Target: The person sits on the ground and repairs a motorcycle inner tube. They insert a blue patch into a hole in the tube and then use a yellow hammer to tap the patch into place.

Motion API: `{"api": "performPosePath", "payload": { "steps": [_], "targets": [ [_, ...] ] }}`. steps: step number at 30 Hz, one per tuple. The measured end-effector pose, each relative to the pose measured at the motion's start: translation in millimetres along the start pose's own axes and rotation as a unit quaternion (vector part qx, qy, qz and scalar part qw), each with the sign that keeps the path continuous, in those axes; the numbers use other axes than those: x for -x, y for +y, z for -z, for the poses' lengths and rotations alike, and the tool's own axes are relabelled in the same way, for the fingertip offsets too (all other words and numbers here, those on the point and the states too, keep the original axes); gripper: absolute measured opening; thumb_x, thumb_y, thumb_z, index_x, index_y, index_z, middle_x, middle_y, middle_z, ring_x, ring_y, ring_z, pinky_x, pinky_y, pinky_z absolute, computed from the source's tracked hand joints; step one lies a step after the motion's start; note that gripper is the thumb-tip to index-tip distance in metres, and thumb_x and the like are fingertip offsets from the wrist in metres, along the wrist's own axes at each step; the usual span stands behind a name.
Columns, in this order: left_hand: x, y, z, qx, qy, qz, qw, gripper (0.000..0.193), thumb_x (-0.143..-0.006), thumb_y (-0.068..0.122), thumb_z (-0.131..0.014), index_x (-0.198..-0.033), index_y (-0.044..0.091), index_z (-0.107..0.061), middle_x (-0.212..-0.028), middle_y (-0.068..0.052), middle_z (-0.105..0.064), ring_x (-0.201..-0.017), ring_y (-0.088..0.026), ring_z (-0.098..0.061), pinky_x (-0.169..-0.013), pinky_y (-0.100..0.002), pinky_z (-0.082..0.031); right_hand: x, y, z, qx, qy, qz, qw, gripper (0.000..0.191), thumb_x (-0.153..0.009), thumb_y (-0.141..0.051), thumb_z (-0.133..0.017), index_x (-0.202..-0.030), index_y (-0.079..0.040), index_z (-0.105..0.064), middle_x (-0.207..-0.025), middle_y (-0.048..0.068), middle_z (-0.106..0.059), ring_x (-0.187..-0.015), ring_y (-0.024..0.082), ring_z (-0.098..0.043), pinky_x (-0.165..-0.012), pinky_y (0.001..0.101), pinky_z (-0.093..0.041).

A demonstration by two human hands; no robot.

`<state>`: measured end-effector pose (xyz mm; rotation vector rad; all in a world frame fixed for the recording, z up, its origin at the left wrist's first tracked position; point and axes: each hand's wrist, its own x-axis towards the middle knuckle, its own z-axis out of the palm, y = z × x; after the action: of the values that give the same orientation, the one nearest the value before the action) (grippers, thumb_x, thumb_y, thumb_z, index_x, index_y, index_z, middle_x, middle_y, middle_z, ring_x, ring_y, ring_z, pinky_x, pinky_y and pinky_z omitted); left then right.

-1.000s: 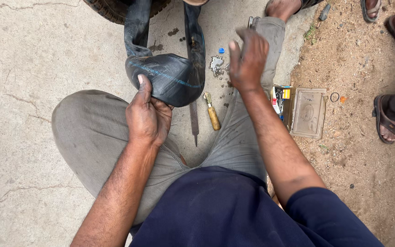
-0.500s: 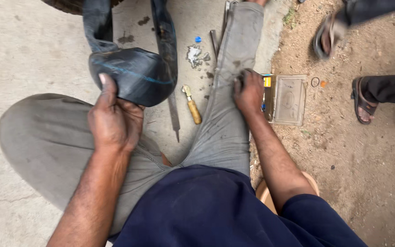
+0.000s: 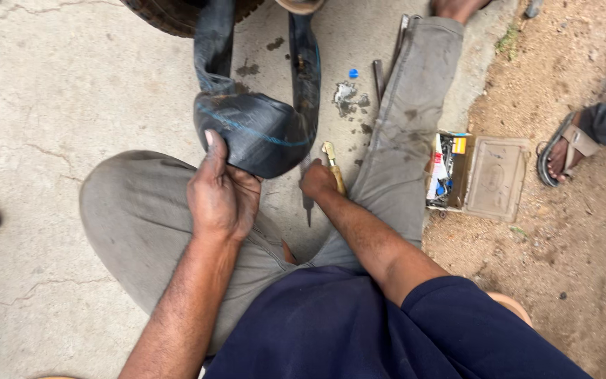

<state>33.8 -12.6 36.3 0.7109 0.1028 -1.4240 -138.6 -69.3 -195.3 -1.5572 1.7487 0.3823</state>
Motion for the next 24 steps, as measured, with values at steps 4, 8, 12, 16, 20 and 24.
{"api": "performPosePath", "payload": {
  "steps": [4, 8, 12, 16, 20, 24],
  "targets": [
    [-4.5, 0.4, 9.8, 0.003, 0.001, 0.005, 1.0, 0.049, -0.112, 0.032, -0.055, -0.133, -0.012, -0.054, -0.12, -0.018, -0.07, -0.1, -0.017, -0.073, -0.077, -0.018, -0.059, -4.5, -3.9, -1.2, 0.006, 0.001, -0.014, 1.0, 0.065, -0.087, -0.023, -0.072, -0.135, 0.009, -0.043, -0.123, 0.03, -0.067, -0.117, 0.042, -0.068, -0.099, 0.0466, -0.057],
    [-6.1, -0.9, 11.8, -0.006, -0.002, -0.001, 1.0, 0.046, -0.109, 0.033, -0.054, -0.132, -0.007, -0.055, -0.121, -0.014, -0.07, -0.106, -0.015, -0.072, -0.088, -0.023, -0.059, 3.1, -5.4, 3.1, 0.008, -0.011, -0.03, 0.999, 0.08, -0.08, -0.036, -0.081, -0.132, 0.01, -0.042, -0.123, 0.029, -0.067, -0.114, 0.039, -0.068, -0.097, 0.0434, -0.056],
    [-5.2, 3.6, 8.1, -0.015, -0.008, -0.029, 0.999, 0.043, -0.12, 0.032, -0.057, -0.137, -0.008, -0.057, -0.124, -0.012, -0.068, -0.108, -0.015, -0.063, -0.097, -0.03, -0.049, 5.1, -4.2, 14.4, -0.134, -0.073, -0.056, 0.987, 0.058, -0.087, -0.046, -0.07, -0.107, 0.008, -0.072, -0.095, 0.023, -0.076, -0.082, 0.035, -0.076, -0.073, 0.0437, -0.06],
    [-2.0, 9.9, 1.5, -0.046, -0.025, -0.03, 0.998, 0.042, -0.103, 0.027, -0.057, -0.131, -0.004, -0.058, -0.127, -0.012, -0.069, -0.122, -0.02, -0.064, -0.113, -0.038, -0.047, 17.4, -0.6, 27.7, -0.54, -0.144, -0.153, 0.815, 0.028, -0.084, -0.033, -0.06, -0.099, -0.01, -0.055, -0.066, 0.002, -0.051, -0.051, 0.021, -0.053, -0.048, 0.0423, -0.048],
    [2.9, 13.9, -2.1, -0.091, -0.071, -0.062, 0.991, 0.044, -0.093, 0.002, -0.062, -0.135, -0.005, -0.052, -0.133, -0.015, -0.063, -0.128, -0.023, -0.059, -0.119, -0.04, -0.042, 56.6, 27.5, 50.9, -0.615, -0.14, -0.101, 0.77, 0.016, -0.098, -0.024, -0.055, -0.091, -0.011, -0.048, -0.063, -0.006, -0.04, -0.044, 0.008, -0.034, -0.038, 0.0286, -0.03],
    [5.9, 12.4, 0.8, -0.175, -0.062, -0.057, 0.981, 0.072, -0.078, -0.009, -0.059, -0.146, -0.001, -0.037, -0.142, -0.017, -0.051, -0.136, -0.024, -0.052, -0.123, -0.039, -0.036, 118.2, 46.0, 88.8, -0.628, -0.074, 0.026, 0.775, 0.01, -0.093, -0.014, -0.055, -0.102, -0.009, -0.054, -0.062, -0.004, -0.044, -0.043, 0.008, -0.037, -0.037, 0.0276, -0.03]
  ]
}}
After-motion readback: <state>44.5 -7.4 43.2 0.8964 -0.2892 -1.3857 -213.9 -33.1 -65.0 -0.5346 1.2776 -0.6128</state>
